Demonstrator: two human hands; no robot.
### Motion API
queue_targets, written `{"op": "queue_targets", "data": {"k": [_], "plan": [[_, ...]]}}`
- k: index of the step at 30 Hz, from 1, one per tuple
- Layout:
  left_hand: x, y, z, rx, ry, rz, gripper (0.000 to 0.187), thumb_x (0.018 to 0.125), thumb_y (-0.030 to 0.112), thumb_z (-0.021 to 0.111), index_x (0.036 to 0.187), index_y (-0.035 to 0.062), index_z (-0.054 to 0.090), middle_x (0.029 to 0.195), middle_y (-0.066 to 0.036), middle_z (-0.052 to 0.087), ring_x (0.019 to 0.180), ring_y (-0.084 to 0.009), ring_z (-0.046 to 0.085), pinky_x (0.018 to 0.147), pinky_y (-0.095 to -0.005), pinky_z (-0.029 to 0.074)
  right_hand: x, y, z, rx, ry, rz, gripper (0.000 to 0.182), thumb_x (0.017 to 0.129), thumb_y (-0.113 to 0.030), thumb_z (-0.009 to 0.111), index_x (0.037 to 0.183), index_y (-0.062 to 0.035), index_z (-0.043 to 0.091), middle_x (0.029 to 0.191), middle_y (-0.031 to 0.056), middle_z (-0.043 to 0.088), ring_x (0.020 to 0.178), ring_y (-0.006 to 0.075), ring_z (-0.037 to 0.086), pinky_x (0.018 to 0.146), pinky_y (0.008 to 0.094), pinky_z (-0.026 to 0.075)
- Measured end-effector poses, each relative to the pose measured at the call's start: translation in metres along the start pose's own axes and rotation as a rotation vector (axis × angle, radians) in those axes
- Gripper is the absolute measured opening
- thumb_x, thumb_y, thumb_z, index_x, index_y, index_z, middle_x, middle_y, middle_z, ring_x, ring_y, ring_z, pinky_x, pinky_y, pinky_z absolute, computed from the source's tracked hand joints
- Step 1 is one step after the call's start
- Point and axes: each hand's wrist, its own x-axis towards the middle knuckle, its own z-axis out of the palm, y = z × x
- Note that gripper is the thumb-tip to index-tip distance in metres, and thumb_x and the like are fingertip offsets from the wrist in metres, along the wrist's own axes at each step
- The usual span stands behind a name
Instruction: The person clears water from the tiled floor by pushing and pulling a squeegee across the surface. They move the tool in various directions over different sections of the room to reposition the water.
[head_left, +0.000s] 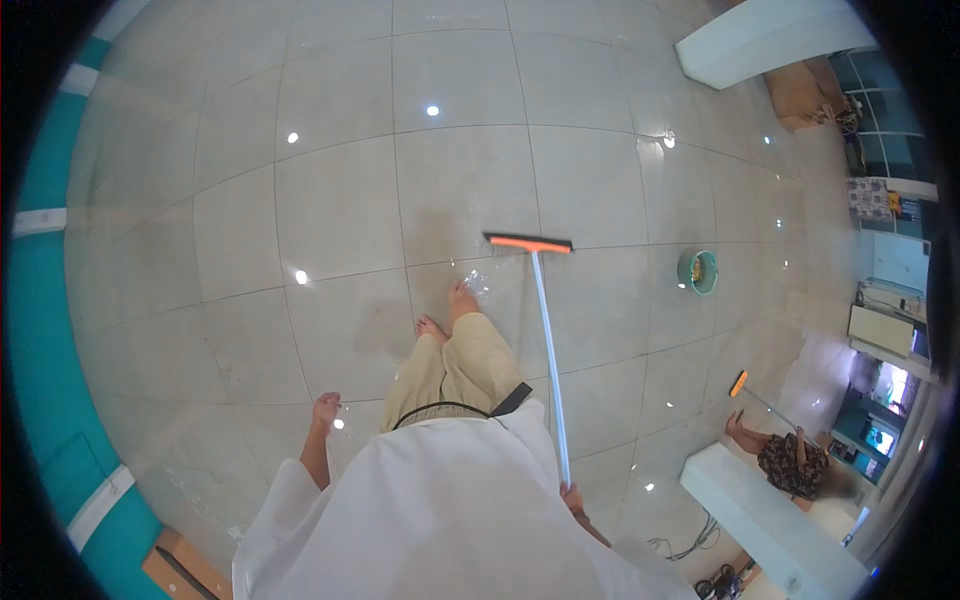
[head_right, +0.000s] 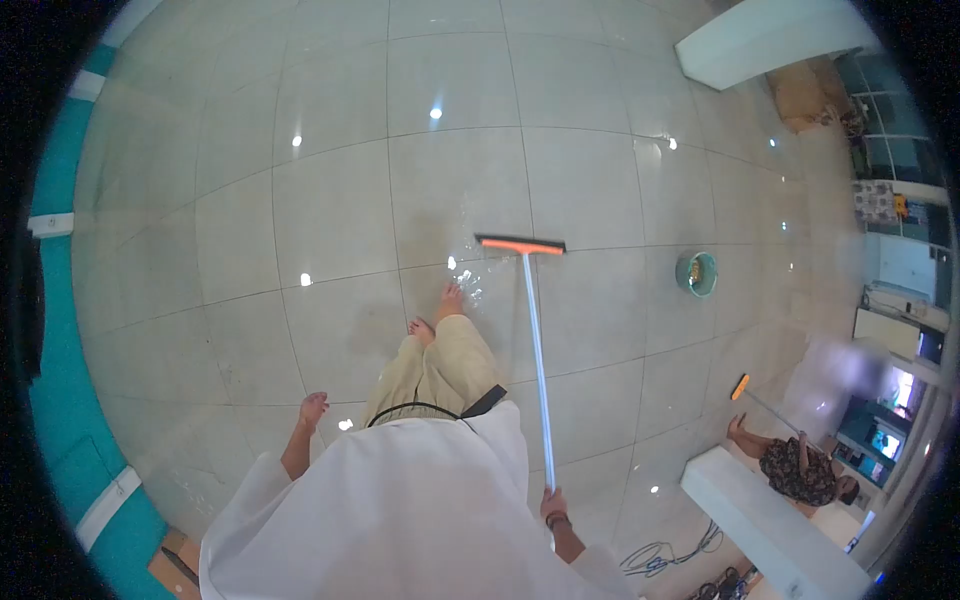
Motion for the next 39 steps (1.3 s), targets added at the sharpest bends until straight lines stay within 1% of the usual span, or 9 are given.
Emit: {"op": "queue_targets", "data": {"k": [6, 9, 15, 17, 29, 32, 34, 36, 39], "plan": [[-0.016, -0.017, 0.033, 0.036, -0.167, -0.054, 0.025, 0.075, 0.018, 0.049, 0.089, -0.0011, 0.055, 0.078, -0.006, 0.057, 0.064, -0.0142, 0.052, 0.060, -0.0254, 0.042, -0.059, 0.133, 0.087, 0.020, -0.017, 0.162, 0.051, 0.075, -0.050, 0.037, 0.088, -0.0015, 0.048, 0.075, 0.0236, 0.054, 0.074, 0.0396, 0.052, 0.062, 0.0442, 0.042], [-0.029, -0.027, 0.035, 0.085, -0.232, 0.045, 0.024, 0.074, 0.017, 0.050, 0.088, -0.0011, 0.055, 0.080, -0.007, 0.057, 0.065, -0.0147, 0.052, 0.060, -0.0252, 0.042, -0.081, 0.114, 0.061, 0.180, -0.040, 0.128, 0.060, 0.070, -0.058, 0.040, 0.084, -0.0021, 0.055, 0.077, 0.0219, 0.055, 0.074, 0.0377, 0.053, 0.064, 0.0415, 0.042], [-0.021, -0.027, 0.053, 0.181, -0.222, 0.085, 0.024, 0.074, 0.018, 0.050, 0.089, -0.0010, 0.055, 0.082, -0.008, 0.057, 0.066, -0.0144, 0.052, 0.061, -0.0250, 0.042, 0.004, 0.004, 0.008, 0.185, 0.057, 0.055, 0.054, 0.077, -0.048, 0.038, 0.088, 0.0033, 0.053, 0.079, 0.0235, 0.055, 0.078, 0.0364, 0.053, 0.066, 0.0402, 0.040], [-0.022, 0.003, 0.063, -0.053, -0.147, -0.163, 0.025, 0.075, 0.017, 0.050, 0.091, -0.0009, 0.055, 0.081, -0.007, 0.057, 0.065, -0.0139, 0.052, 0.061, -0.0246, 0.041, 0.033, -0.108, -0.056, 0.277, 0.186, -0.035, 0.048, 0.078, -0.043, 0.039, 0.086, 0.0017, 0.052, 0.080, 0.0225, 0.055, 0.078, 0.0362, 0.052, 0.066, 0.0414, 0.040], [-0.006, 0.095, 0.115, -0.097, -0.145, -0.060, 0.023, 0.075, 0.017, 0.051, 0.089, -0.0009, 0.055, 0.077, -0.007, 0.058, 0.070, -0.0127, 0.054, 0.061, -0.0258, 0.043, 0.295, -0.413, -0.350, 0.023, 0.361, -0.399, 0.054, 0.078, -0.045, 0.033, 0.087, 0.0032, 0.054, 0.088, 0.0254, 0.052, 0.087, 0.0390, 0.048, 0.074, 0.0436, 0.039], [0.002, 0.093, 0.143, 0.072, -0.137, 0.303, 0.024, 0.075, 0.018, 0.051, 0.088, -0.0018, 0.056, 0.082, -0.010, 0.059, 0.076, -0.0158, 0.055, 0.067, -0.0264, 0.043, 0.314, -0.459, -0.390, 0.131, 0.266, -0.334, 0.051, 0.077, -0.044, 0.036, 0.087, 0.0037, 0.054, 0.079, 0.0225, 0.056, 0.076, 0.0349, 0.055, 0.065, 0.0407, 0.043], [-0.006, 0.140, 0.157, 0.067, -0.158, 0.106, 0.025, 0.075, 0.019, 0.050, 0.087, -0.0018, 0.057, 0.084, -0.011, 0.059, 0.078, -0.0169, 0.055, 0.069, -0.0262, 0.043, 0.285, -0.488, -0.416, 0.253, 0.168, -0.285, 0.038, 0.078, -0.037, 0.039, 0.075, -0.0012, 0.050, 0.048, 0.0067, 0.043, 0.034, 0.0165, 0.043, 0.033, 0.0305, 0.036], [0.006, 0.151, 0.167, 0.061, -0.179, -0.090, 0.026, 0.076, 0.020, 0.049, 0.087, -0.0019, 0.057, 0.085, -0.012, 0.059, 0.079, -0.0179, 0.055, 0.071, -0.0259, 0.042, 0.281, -0.501, -0.425, 0.320, 0.068, -0.291, 0.036, 0.078, -0.037, 0.040, 0.075, -0.0016, 0.049, 0.047, 0.0060, 0.042, 0.034, 0.0159, 0.042, 0.033, 0.0298, 0.036], [0.046, 0.122, 0.178, 0.027, -0.195, 0.211, 0.026, 0.075, 0.020, 0.047, 0.085, -0.0011, 0.058, 0.082, -0.012, 0.059, 0.075, -0.0175, 0.055, 0.069, -0.0272, 0.043, 0.272, -0.514, -0.431, 0.411, -0.091, -0.339, 0.033, 0.078, -0.035, 0.043, 0.075, -0.0022, 0.047, 0.046, 0.0051, 0.041, 0.034, 0.0144, 0.041, 0.032, 0.0284, 0.035]]}}
